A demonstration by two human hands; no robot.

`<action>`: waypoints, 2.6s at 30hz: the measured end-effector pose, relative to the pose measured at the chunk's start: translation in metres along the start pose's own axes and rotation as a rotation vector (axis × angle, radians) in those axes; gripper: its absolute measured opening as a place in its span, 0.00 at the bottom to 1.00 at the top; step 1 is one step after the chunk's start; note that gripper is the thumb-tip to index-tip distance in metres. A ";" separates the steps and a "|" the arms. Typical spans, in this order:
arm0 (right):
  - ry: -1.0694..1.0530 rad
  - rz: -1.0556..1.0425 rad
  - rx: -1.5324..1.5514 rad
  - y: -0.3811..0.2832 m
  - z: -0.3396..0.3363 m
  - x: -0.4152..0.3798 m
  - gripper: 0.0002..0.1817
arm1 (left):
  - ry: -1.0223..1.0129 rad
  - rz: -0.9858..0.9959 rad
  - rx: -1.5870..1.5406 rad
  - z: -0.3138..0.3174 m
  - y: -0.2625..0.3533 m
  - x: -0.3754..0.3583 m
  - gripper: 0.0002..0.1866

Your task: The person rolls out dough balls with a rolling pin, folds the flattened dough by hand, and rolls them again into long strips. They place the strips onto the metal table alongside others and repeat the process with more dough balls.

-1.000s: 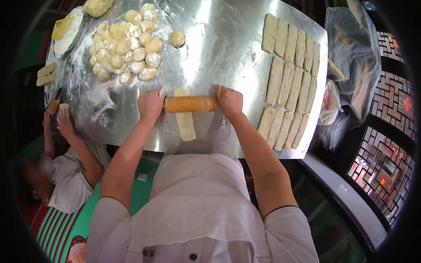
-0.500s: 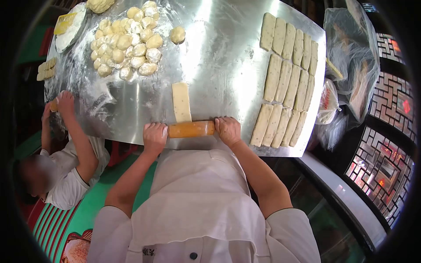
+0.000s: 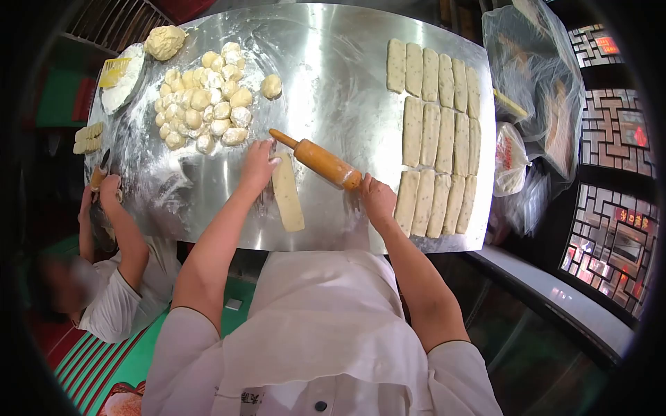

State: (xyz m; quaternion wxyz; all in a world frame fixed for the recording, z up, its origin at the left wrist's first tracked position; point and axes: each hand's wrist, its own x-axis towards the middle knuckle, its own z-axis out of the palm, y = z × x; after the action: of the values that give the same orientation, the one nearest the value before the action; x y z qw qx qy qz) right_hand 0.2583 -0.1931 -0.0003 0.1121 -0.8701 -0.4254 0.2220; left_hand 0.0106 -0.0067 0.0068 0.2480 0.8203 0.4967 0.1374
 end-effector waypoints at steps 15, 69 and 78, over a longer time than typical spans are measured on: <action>-0.014 -0.158 0.408 0.010 0.000 -0.023 0.13 | -0.594 -0.005 -0.087 -0.026 0.027 -0.039 0.17; 0.048 0.233 0.772 0.085 -0.080 0.047 0.12 | -0.267 -0.158 -0.441 0.161 0.210 0.121 0.29; 0.160 -0.065 0.431 0.071 -0.100 0.087 0.12 | -0.235 -0.247 -0.633 0.152 0.210 0.089 0.27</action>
State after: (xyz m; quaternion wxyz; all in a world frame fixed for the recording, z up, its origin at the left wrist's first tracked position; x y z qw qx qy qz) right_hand 0.4024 -0.1683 0.0350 0.3359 -0.8268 -0.3857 0.2341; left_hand 0.2811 -0.0501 -0.0086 0.5600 0.6469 0.4929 0.1581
